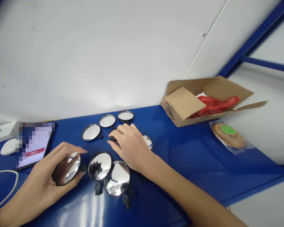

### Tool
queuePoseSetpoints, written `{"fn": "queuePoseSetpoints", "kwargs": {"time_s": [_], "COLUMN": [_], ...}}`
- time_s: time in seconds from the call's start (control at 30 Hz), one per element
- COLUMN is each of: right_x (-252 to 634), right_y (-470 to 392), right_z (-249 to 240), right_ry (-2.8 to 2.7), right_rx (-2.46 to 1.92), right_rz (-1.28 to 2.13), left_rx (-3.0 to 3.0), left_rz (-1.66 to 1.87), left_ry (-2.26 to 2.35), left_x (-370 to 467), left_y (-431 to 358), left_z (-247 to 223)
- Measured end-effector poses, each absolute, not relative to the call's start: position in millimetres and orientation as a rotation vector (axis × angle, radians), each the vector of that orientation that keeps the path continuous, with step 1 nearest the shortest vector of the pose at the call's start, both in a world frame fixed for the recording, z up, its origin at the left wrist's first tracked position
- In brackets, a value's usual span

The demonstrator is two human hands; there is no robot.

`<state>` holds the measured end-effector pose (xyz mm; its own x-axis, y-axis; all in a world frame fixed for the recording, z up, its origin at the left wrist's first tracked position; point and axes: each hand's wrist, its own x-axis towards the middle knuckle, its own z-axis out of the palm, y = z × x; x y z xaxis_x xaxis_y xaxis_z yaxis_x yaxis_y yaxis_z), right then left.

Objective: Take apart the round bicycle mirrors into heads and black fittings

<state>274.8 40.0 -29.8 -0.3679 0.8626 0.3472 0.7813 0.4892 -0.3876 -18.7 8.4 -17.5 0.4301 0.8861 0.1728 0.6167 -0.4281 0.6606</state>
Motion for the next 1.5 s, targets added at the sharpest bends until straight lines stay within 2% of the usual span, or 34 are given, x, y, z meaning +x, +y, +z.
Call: {"fn": "queuePoseSetpoints", "kwargs": {"time_s": [0.33, 0.8, 1.0, 1.1, 1.5], "right_x": [278.2, 276.7, 259.6, 249.6, 241.6], "right_y": [44.3, 42.1, 24.1, 16.1, 7.4], "right_z": [-32.8, -35.9, -25.8, -28.5, -32.8], "right_ry": [-2.236, -2.111, -2.188, -2.218, -2.28], "right_rx": [-1.461, -1.434, -0.915, -0.75, -0.74], "right_rz": [0.2, 0.169, 0.356, 0.332, 0.066], "left_rx": [2.258, 2.244, 2.245, 2.272, 2.416], "left_rz": [0.632, 0.772, 0.793, 0.836, 0.9], "left_ry": [1.255, 1.35, 1.336, 1.312, 1.232], "left_x": [-30.0, -25.2, -23.9, -23.3, -26.3], "left_y": [16.1, 15.0, 10.8, 9.0, 6.0], "left_z": [-29.1, -27.4, -29.8, -31.4, -39.3]}}
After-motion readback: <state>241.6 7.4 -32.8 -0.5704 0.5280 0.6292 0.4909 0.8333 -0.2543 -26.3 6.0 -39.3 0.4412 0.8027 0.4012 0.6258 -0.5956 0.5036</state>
